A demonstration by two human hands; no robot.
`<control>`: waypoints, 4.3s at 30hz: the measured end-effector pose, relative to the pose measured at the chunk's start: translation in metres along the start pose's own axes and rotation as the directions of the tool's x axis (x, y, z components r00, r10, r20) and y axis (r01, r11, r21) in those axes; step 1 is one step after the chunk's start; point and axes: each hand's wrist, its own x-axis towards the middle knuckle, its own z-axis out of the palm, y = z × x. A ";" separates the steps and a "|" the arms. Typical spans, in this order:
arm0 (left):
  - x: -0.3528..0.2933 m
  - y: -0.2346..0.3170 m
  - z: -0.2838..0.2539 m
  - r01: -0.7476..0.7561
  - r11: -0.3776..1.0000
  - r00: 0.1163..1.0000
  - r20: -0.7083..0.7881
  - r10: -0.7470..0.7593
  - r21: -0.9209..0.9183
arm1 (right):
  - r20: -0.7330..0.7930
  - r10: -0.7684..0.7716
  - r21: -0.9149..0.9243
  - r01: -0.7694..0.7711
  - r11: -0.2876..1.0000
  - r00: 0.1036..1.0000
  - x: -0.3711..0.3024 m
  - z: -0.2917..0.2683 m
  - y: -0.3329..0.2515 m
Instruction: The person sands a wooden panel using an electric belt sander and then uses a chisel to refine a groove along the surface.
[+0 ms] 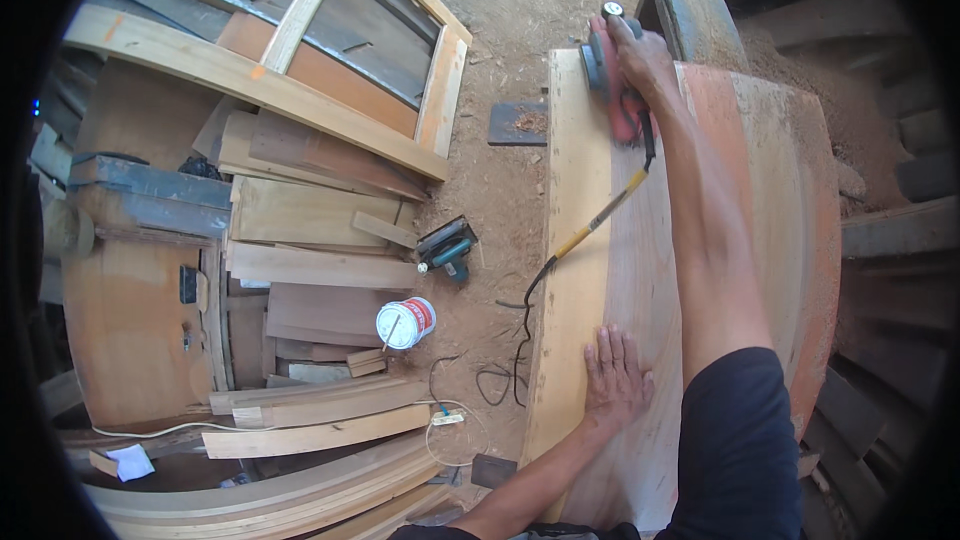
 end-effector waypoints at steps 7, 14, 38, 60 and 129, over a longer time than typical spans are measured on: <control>0.003 0.000 -0.003 0.048 0.998 0.995 0.083 -0.050 0.029 | 0.097 0.222 0.386 -0.242 0.890 0.970 -0.179 -0.071 -0.011; 0.001 0.001 -0.007 0.021 0.986 1.000 0.004 -0.022 0.167 | 0.052 0.386 0.557 -0.347 0.755 0.921 -0.396 -0.162 0.009; -0.024 -0.162 0.012 0.404 0.298 0.903 0.326 -0.280 -0.865 | -0.139 0.581 0.606 -0.395 0.690 0.802 -0.721 -0.283 0.025; -0.148 -0.176 0.028 0.492 0.591 0.665 0.714 0.219 -0.639 | 0.236 0.506 0.495 -0.551 0.672 0.830 -0.823 -0.232 -0.006; -0.265 -0.256 -0.059 0.313 0.941 0.910 -0.243 -0.335 -0.126 | 0.041 0.250 0.043 -0.251 0.967 0.967 -0.575 -0.141 0.019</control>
